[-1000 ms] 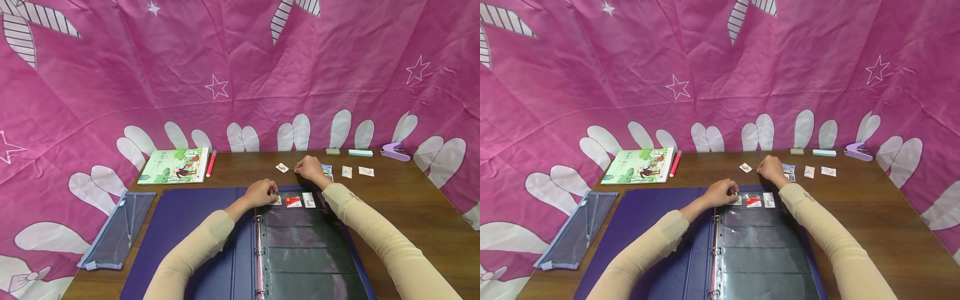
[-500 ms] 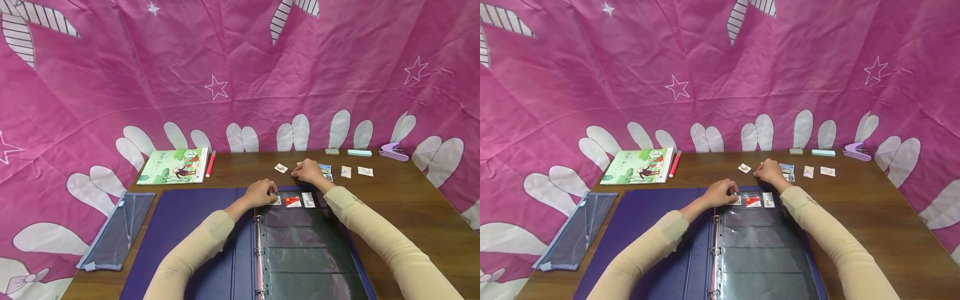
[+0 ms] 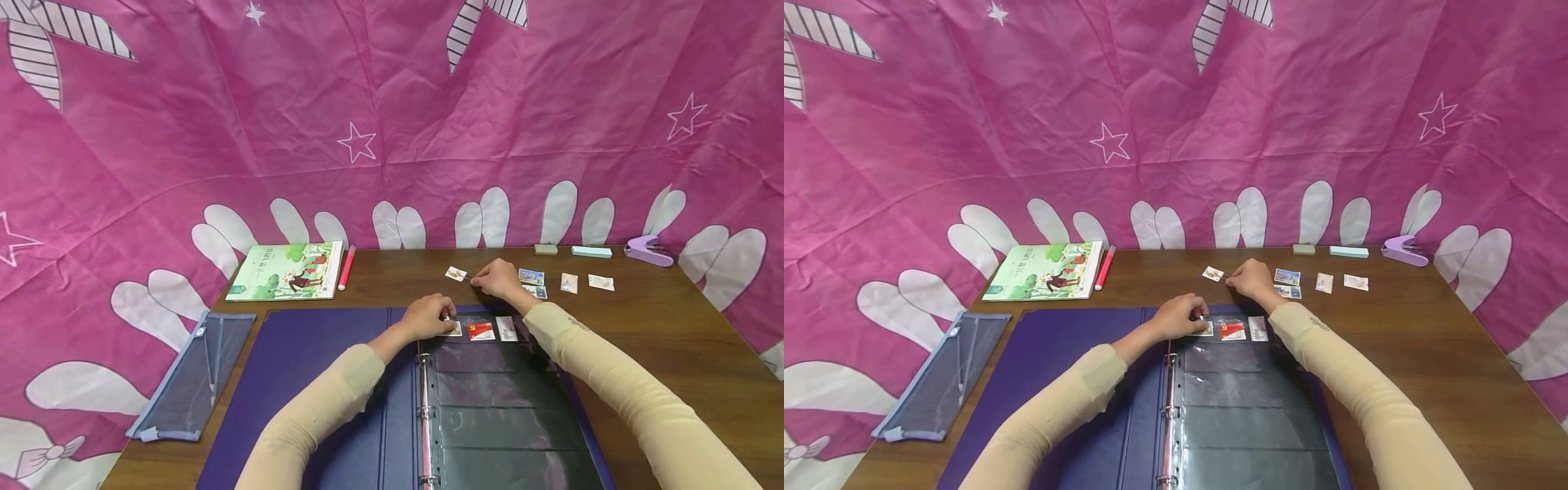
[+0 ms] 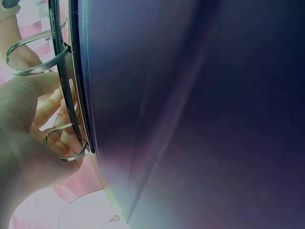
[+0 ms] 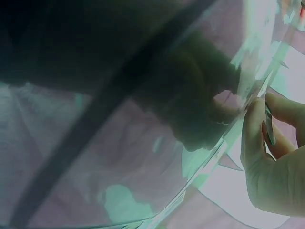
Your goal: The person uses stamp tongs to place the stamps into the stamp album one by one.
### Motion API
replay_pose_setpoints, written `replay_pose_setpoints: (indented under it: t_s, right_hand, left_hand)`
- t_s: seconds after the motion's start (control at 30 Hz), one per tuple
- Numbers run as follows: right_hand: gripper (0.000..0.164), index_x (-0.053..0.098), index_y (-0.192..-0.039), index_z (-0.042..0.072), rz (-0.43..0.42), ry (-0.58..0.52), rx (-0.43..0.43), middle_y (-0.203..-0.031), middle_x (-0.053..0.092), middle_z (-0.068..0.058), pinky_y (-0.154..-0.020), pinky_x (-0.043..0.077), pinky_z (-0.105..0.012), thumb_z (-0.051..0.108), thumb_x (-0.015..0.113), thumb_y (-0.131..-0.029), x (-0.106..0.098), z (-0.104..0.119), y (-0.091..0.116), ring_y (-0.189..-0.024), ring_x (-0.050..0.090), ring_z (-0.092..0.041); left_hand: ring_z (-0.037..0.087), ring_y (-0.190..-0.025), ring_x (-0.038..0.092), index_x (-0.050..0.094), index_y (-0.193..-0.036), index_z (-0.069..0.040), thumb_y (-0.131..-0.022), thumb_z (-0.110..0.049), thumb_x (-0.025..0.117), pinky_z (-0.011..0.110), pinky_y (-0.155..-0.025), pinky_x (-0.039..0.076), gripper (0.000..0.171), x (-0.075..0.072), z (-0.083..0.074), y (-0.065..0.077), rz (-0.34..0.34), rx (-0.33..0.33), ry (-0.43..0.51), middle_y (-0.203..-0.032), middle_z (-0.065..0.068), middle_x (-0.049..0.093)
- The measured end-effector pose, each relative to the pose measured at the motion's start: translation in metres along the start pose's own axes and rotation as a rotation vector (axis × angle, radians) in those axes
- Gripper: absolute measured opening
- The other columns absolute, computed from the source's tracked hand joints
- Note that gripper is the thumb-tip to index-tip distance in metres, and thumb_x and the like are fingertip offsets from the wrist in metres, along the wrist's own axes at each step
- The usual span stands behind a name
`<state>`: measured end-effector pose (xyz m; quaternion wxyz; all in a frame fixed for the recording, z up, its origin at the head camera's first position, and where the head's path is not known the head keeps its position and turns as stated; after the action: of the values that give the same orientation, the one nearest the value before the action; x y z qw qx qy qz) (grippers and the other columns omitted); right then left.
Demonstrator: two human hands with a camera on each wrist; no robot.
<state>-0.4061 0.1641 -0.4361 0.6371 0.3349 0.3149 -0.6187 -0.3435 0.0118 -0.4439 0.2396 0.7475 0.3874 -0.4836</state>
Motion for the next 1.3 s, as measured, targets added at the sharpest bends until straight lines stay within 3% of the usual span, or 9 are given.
replay_pose_setpoints:
  t_s: [0.27,0.6,0.87,1.13,1.3]
  right_hand:
    - [0.026,0.074,-0.092,0.0,-0.021,0.019,-0.02,-0.071,0.072,-0.011,-0.049,0.041,-0.019,0.024,0.068,-0.082,0.003,0.003,-0.004,-0.051,0.06,-0.005]
    - [0.025,0.074,-0.091,0.002,-0.046,0.034,-0.036,-0.066,0.071,-0.009,-0.052,0.041,-0.022,0.023,0.068,-0.082,0.009,0.004,-0.006,-0.054,0.06,-0.011]
    - [0.019,0.075,-0.089,0.003,-0.093,0.069,-0.07,-0.089,0.073,-0.014,-0.074,0.05,-0.039,0.019,0.069,-0.08,0.006,0.012,-0.01,-0.089,0.066,-0.032]
    - [0.017,0.076,-0.089,0.007,-0.097,0.078,-0.062,-0.097,0.072,-0.013,-0.085,0.048,-0.044,0.019,0.067,-0.08,0.0,0.009,-0.015,-0.102,0.063,-0.036]
    - [0.018,0.076,-0.091,0.008,-0.116,0.068,-0.088,-0.094,0.072,-0.013,-0.076,0.05,-0.038,0.019,0.067,-0.081,-0.011,0.009,-0.013,-0.095,0.065,-0.034]
  left_hand:
    - [0.007,-0.078,0.051,0.065,-0.097,-0.017,-0.082,-0.028,0.068,0.02,-0.067,0.038,0.019,0.0,0.0,0.0,0.002,0.003,0.0,-0.09,-0.003,0.059]
    - [0.008,-0.078,0.052,0.065,-0.097,-0.017,-0.082,-0.029,0.068,0.02,-0.067,0.038,0.019,0.003,0.002,0.001,0.005,0.003,0.0,-0.09,-0.002,0.06]
    - [0.009,-0.079,0.053,0.065,-0.097,-0.017,-0.082,-0.029,0.068,0.02,-0.067,0.039,0.02,-0.001,0.0,0.0,-0.006,0.013,-0.01,-0.09,-0.002,0.06]
    - [0.008,-0.077,0.052,0.065,-0.097,-0.017,-0.082,-0.029,0.068,0.02,-0.066,0.039,0.019,0.0,0.0,0.0,0.001,0.013,-0.005,-0.09,-0.002,0.06]
    - [0.008,-0.079,0.053,0.065,-0.097,-0.017,-0.082,-0.029,0.068,0.02,-0.068,0.04,0.02,-0.001,0.0,0.001,-0.005,0.017,-0.024,-0.091,-0.002,0.06]
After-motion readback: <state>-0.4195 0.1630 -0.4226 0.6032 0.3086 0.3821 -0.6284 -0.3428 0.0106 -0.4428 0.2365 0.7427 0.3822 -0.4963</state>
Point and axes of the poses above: each hand's wrist, its own y-axis away from the middle knuckle, its own x-axis out of the palm, z = x × y, the point moved 8 cm from there along -y, towards the middle knuckle
